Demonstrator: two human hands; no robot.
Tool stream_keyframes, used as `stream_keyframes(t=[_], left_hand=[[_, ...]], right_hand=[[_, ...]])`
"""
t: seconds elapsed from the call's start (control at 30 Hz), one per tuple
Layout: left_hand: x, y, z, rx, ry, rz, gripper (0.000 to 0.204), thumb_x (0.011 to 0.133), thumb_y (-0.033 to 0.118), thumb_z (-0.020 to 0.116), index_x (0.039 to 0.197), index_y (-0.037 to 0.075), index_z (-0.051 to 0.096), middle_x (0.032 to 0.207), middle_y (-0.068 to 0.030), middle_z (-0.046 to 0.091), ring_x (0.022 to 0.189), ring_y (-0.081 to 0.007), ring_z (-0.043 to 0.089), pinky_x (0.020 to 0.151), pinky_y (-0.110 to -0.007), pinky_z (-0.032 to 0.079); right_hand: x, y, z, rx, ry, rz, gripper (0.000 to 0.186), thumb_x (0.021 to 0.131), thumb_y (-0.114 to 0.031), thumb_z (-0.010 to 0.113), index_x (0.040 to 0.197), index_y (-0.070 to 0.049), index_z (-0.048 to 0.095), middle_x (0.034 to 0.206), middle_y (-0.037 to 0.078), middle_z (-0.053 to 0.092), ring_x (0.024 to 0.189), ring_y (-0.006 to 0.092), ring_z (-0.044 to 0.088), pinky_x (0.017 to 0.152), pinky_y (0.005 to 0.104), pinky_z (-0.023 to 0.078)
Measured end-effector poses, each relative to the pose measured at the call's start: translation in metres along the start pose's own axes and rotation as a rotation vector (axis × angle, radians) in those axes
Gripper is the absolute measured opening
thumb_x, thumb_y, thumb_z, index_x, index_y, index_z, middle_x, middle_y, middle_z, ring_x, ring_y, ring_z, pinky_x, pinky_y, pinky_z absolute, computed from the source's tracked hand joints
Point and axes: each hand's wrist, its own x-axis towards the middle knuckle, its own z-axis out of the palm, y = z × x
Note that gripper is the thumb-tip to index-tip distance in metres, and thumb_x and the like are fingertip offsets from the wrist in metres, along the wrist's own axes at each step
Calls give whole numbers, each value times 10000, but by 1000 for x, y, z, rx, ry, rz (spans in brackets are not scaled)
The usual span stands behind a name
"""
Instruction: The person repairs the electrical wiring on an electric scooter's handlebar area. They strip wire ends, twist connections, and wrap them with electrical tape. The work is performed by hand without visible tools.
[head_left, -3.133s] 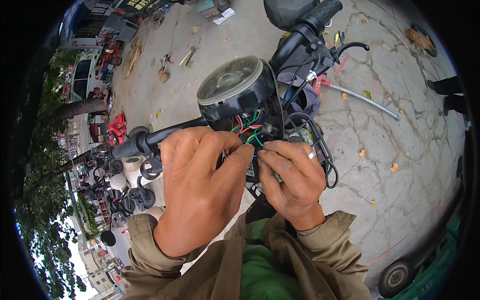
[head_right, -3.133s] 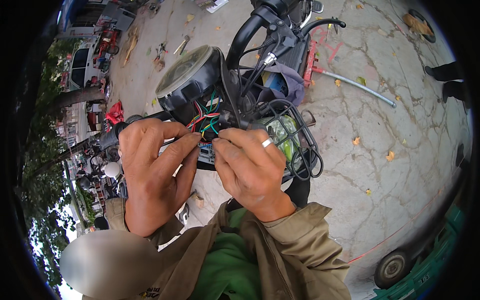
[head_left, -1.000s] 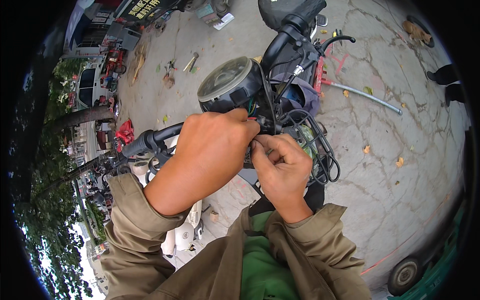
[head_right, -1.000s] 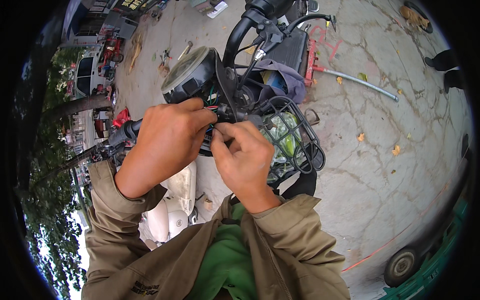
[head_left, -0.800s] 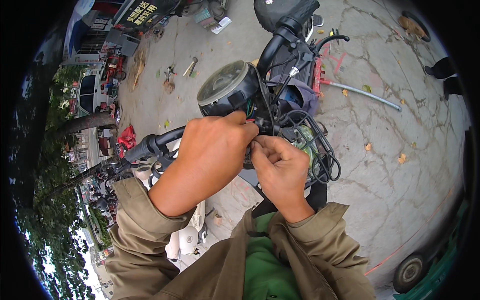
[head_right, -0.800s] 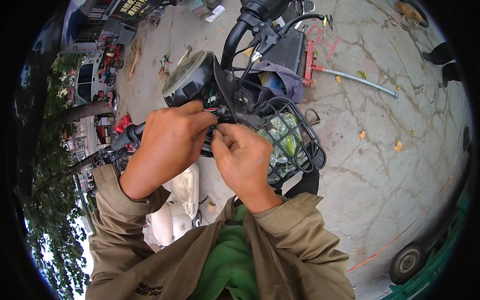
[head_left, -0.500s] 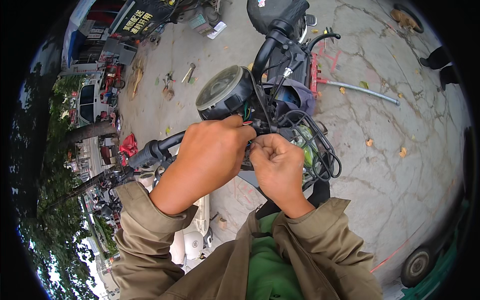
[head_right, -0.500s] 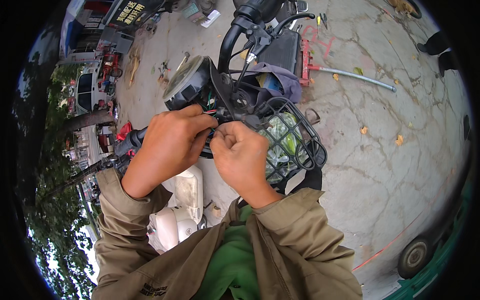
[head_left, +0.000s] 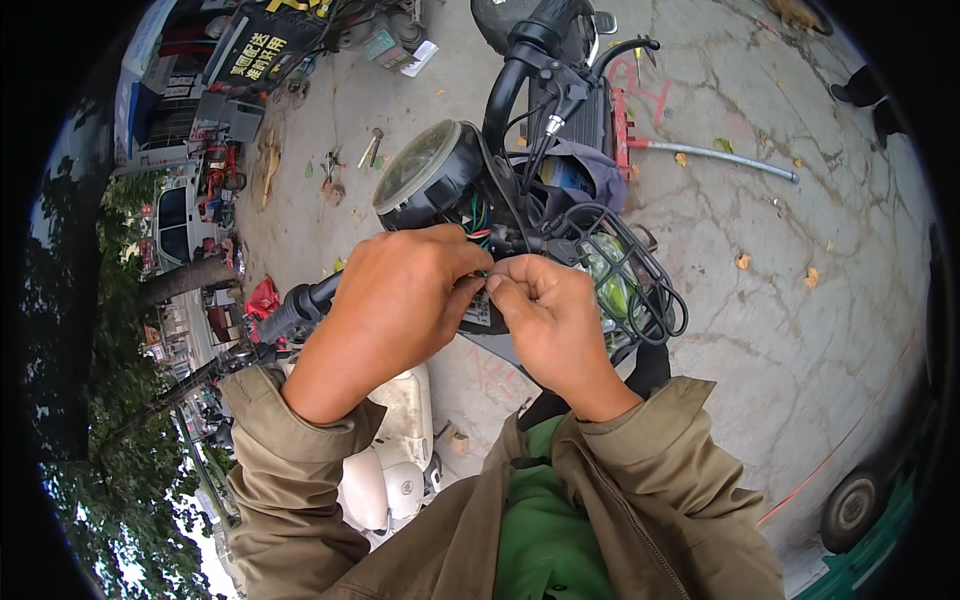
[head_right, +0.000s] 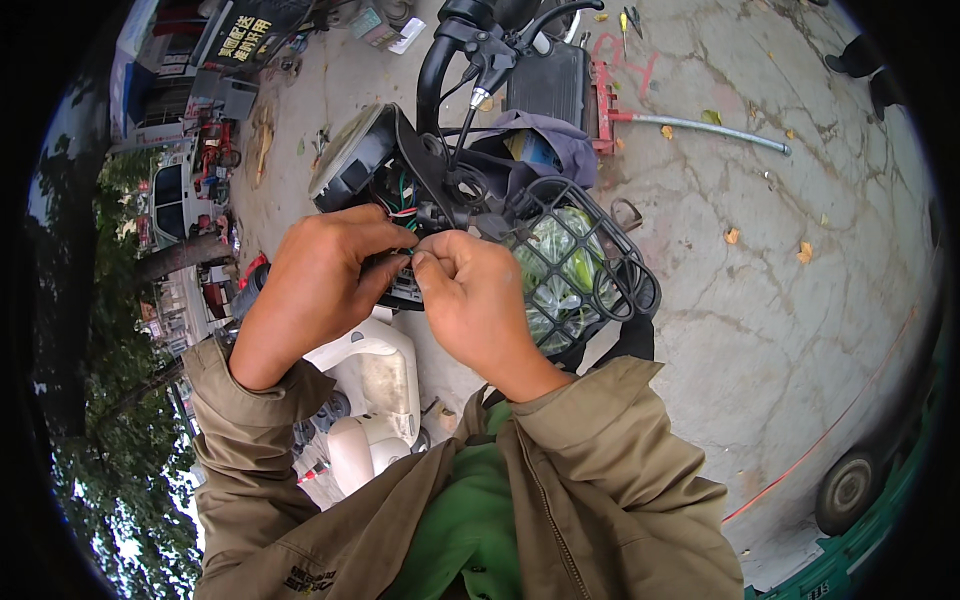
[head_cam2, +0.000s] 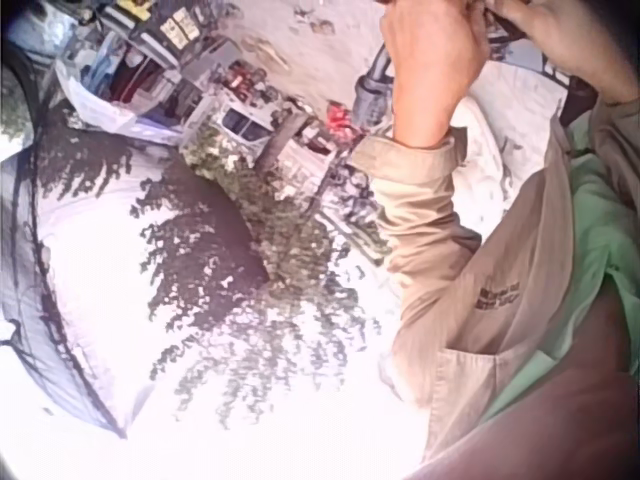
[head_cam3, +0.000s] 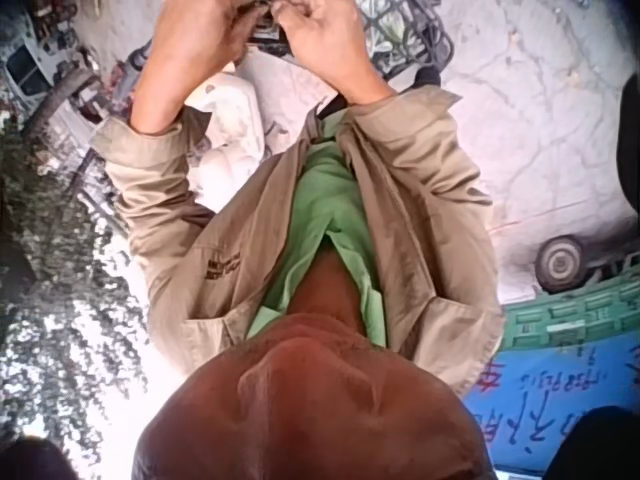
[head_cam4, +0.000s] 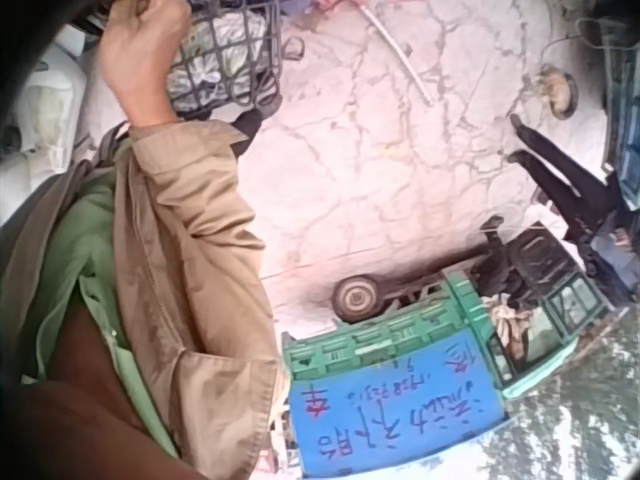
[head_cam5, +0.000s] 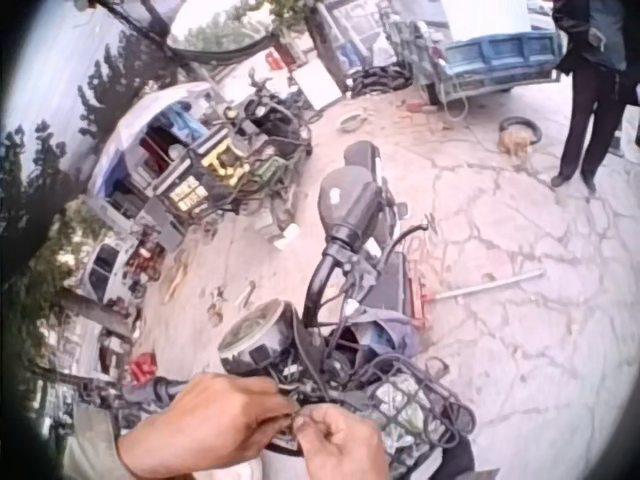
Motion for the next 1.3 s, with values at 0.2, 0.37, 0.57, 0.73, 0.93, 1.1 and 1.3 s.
stream_keyframes(t=[0.2,0.37,0.57,0.73,0.93,1.1,1.3], left_hand=[[5,3,1,11,14,-15,154,815,10,794,968,17,784,859,-150,681,771,-409,679,662,-468,520],[4,1,3,6,27,-10,141,807,2,795,947,9,778,849,-150,679,752,-399,681,653,-458,520],[5,1,4,31,44,22,122,814,-4,786,934,3,765,845,-143,675,749,-389,682,647,-453,519],[3,-1,4,42,46,25,116,814,-14,777,926,4,755,830,-138,647,730,-382,671,640,-443,510],[6,4,2,74,19,48,137,811,-36,765,943,2,759,814,-141,621,707,-371,656,626,-426,493],[7,6,1,66,-6,52,176,809,-54,745,979,-12,765,806,-140,609,661,-339,619,613,-401,469],[7,9,3,25,-41,20,189,801,-78,716,981,-32,752,799,-130,597,660,-251,580,610,-374,447]], right_hand=[[1,-2,0,94,-18,40,169,1017,-67,671,1000,81,750,712,37,678,616,58,548,543,293,433],[1,-4,-1,171,-61,103,173,1018,-62,670,1012,89,754,740,16,689,628,39,541,540,272,422],[-2,-2,-5,333,-96,174,188,1025,-62,662,1069,93,758,837,26,710,693,39,562,581,266,439],[0,-33,-16,532,-199,457,159,1023,-77,640,1013,37,751,805,-5,627,661,54,516,582,254,395],[-3,-37,-23,680,-270,530,247,1028,-108,606,785,-78,578,725,-34,494,592,61,448,524,259,300],[-14,-28,-30,690,-301,480,370,1035,-118,638,1337,94,667,870,14,586,630,76,488,558,258,376],[-31,-8,-59,191,-32,-24,223,1045,-109,742,1217,32,753,725,-79,575,660,-13,487,571,229,398]])
